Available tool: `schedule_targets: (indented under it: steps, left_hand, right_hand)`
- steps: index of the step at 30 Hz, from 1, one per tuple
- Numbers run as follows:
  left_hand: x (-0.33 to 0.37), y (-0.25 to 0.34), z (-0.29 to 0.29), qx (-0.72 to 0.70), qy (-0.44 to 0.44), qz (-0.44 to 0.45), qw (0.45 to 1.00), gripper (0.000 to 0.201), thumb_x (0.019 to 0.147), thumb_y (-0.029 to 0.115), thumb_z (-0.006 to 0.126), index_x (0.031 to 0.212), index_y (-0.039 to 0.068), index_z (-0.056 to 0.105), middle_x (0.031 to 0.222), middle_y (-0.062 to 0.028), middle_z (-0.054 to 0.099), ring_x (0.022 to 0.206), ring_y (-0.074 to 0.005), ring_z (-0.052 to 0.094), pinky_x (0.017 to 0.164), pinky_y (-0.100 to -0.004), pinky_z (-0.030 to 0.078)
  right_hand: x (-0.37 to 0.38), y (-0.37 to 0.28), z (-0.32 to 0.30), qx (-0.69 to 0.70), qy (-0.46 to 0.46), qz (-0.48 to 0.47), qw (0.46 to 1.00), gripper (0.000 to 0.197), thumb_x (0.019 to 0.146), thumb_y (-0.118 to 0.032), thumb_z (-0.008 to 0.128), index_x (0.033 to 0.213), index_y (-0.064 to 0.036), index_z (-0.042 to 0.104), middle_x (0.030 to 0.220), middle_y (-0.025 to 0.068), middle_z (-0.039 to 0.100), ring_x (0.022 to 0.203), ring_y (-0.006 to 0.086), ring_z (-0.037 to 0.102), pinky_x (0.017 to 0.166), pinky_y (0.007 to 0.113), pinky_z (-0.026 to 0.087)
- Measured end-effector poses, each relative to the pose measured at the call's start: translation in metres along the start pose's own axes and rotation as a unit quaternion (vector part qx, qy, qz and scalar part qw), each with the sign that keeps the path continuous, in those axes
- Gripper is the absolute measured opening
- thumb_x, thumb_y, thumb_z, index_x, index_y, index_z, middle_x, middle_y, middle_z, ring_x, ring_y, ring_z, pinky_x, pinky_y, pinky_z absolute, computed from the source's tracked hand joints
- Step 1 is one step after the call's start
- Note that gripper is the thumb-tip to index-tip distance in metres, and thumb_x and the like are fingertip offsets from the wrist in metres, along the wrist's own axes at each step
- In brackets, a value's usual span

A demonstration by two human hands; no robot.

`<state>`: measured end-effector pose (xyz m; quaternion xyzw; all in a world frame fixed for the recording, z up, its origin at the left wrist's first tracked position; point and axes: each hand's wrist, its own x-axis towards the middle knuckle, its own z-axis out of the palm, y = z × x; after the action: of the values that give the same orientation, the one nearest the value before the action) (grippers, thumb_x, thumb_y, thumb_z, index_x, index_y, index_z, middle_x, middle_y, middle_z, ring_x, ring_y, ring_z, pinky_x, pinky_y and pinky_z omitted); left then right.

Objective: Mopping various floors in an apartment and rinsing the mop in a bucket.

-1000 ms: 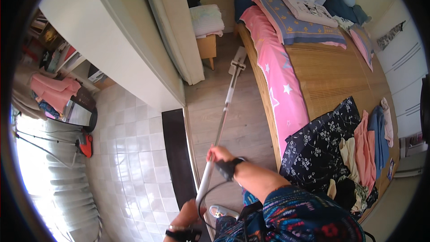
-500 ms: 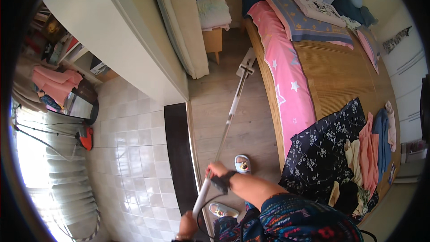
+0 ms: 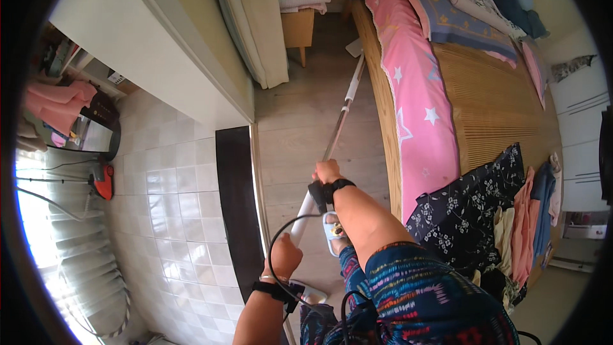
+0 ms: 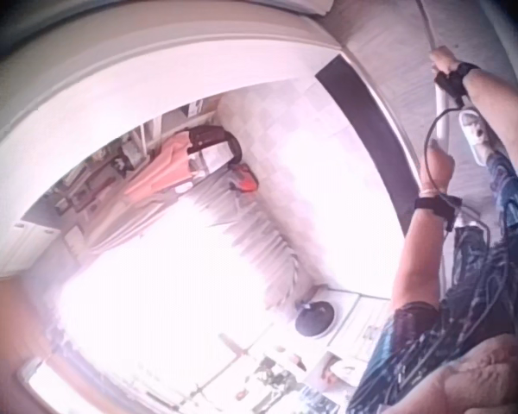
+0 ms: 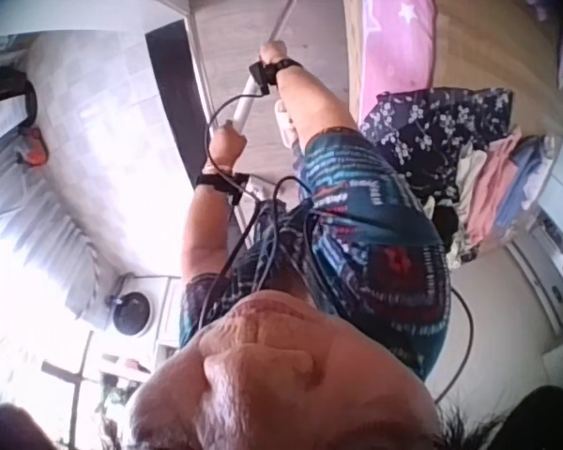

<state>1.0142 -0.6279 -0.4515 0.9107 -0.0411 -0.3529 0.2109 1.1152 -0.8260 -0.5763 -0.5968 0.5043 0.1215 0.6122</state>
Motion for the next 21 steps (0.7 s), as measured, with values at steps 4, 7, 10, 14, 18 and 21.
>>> schedule_targets:
  steps: [4, 7, 10, 14, 18, 21]
  left_hand:
    - [-0.042, -0.067, 0.036, -0.001, -0.032, -0.011, 0.999, 0.027, 0.06, 0.011, 0.052, 0.084, -0.003, 0.051, 0.071, -0.0225, 0.055, 0.073, -0.0352, 0.054, 0.065, -0.0382, 0.045]
    - [-0.101, -0.1, 0.024, 0.0, -0.077, -0.072, 0.994, 0.024, 0.065, 0.011, 0.045, 0.084, -0.001, 0.051, 0.077, -0.0235, 0.054, 0.077, -0.0365, 0.052, 0.066, -0.0404, 0.044]
    - [-0.173, -0.174, 0.035, 0.011, -0.091, -0.054, 0.994, 0.017, 0.066, 0.015, 0.048, 0.076, 0.001, 0.05, 0.072, -0.0219, 0.055, 0.073, -0.036, 0.053, 0.063, -0.042, 0.043]
    - [-0.276, -0.265, 0.055, 0.039, -0.102, -0.131, 0.985, 0.03, 0.06, 0.025, 0.058, 0.078, 0.003, 0.052, 0.072, -0.0204, 0.056, 0.073, -0.036, 0.053, 0.064, -0.0407, 0.044]
    - [-0.371, -0.325, 0.02, 0.044, -0.188, -0.183, 0.964, 0.041, 0.055, 0.024, 0.064, 0.09, 0.004, 0.054, 0.076, -0.0156, 0.058, 0.078, -0.0264, 0.057, 0.073, -0.0352, 0.044]
    - [-0.454, -0.364, 0.011, 0.06, -0.116, -0.141, 0.981, 0.033, 0.059, 0.015, 0.054, 0.088, -0.002, 0.052, 0.069, -0.0198, 0.055, 0.065, -0.0357, 0.054, 0.058, -0.0407, 0.044]
  right_hand:
    - [0.0, 0.085, 0.004, -0.555, -0.178, -0.322, 0.747, 0.019, 0.068, -0.028, 0.053, 0.062, -0.0134, 0.063, 0.059, 0.004, 0.059, 0.057, 0.0164, 0.058, 0.053, 0.029, 0.045]
    - [-0.038, 0.14, 0.012, -0.472, -0.337, -0.22, 0.784, 0.023, 0.059, -0.028, 0.06, 0.078, -0.016, 0.062, 0.068, 0.0083, 0.059, 0.06, 0.0198, 0.056, 0.053, 0.031, 0.043]
    - [-0.114, 0.19, 0.022, -0.373, -0.463, -0.337, 0.73, 0.02, 0.069, -0.023, 0.052, 0.082, -0.0094, 0.06, 0.075, 0.0072, 0.06, 0.066, 0.0161, 0.056, 0.059, 0.027, 0.042]
    - [-0.215, 0.259, 0.052, -0.24, -0.538, 0.037, 0.807, 0.033, 0.08, -0.029, 0.042, 0.082, 0.0002, 0.057, 0.073, 0.0074, 0.058, 0.064, 0.0142, 0.052, 0.059, 0.026, 0.04]
    - [-0.31, 0.274, 0.071, -0.087, -0.473, 0.302, 0.823, 0.04, 0.078, -0.034, 0.044, 0.077, 0.0044, 0.054, 0.071, 0.017, 0.056, 0.063, 0.0222, 0.054, 0.059, 0.03, 0.044]
    - [-0.321, 0.307, 0.092, 0.204, -0.161, 0.31, 0.915, 0.021, 0.076, -0.016, 0.046, 0.078, 0.0053, 0.045, 0.072, 0.0178, 0.049, 0.069, 0.0282, 0.053, 0.064, 0.037, 0.047]
